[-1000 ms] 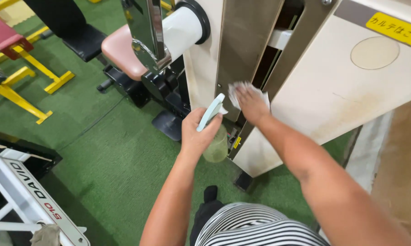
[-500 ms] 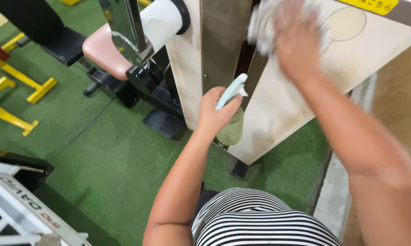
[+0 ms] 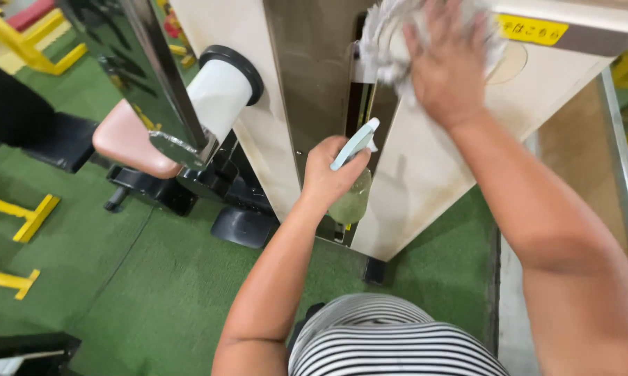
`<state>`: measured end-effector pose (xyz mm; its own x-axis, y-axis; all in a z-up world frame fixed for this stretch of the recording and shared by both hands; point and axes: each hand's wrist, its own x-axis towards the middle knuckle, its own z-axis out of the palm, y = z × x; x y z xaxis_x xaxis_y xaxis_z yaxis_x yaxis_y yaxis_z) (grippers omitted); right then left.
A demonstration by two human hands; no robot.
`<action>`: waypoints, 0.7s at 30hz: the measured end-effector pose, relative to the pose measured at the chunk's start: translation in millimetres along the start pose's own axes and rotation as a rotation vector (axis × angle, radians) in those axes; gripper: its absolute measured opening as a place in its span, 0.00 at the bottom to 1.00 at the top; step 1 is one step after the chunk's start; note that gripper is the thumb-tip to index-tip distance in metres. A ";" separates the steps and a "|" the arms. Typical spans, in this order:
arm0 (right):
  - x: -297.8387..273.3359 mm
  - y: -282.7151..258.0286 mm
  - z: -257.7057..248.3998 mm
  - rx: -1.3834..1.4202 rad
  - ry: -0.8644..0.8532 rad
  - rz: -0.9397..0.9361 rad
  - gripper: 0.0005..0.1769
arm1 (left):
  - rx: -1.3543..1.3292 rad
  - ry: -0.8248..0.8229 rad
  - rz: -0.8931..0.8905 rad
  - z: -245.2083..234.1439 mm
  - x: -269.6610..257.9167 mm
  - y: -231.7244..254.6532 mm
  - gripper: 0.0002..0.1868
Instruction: Wiping down and sanitizing gym machines and benches with a spray bottle and cloth.
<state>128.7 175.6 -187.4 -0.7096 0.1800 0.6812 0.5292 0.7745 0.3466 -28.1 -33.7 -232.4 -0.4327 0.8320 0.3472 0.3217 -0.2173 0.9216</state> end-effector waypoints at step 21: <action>-97.1 88.1 42.4 -0.390 0.119 0.617 0.38 | -0.083 -0.411 0.275 1.8 87.1 -29.6 0.13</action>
<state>224.5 252.1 -250.3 -0.1859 0.4294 0.8838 0.9583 0.2780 0.0665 -73.8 46.1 -229.8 0.0314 0.8670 0.4974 0.3019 -0.4826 0.8222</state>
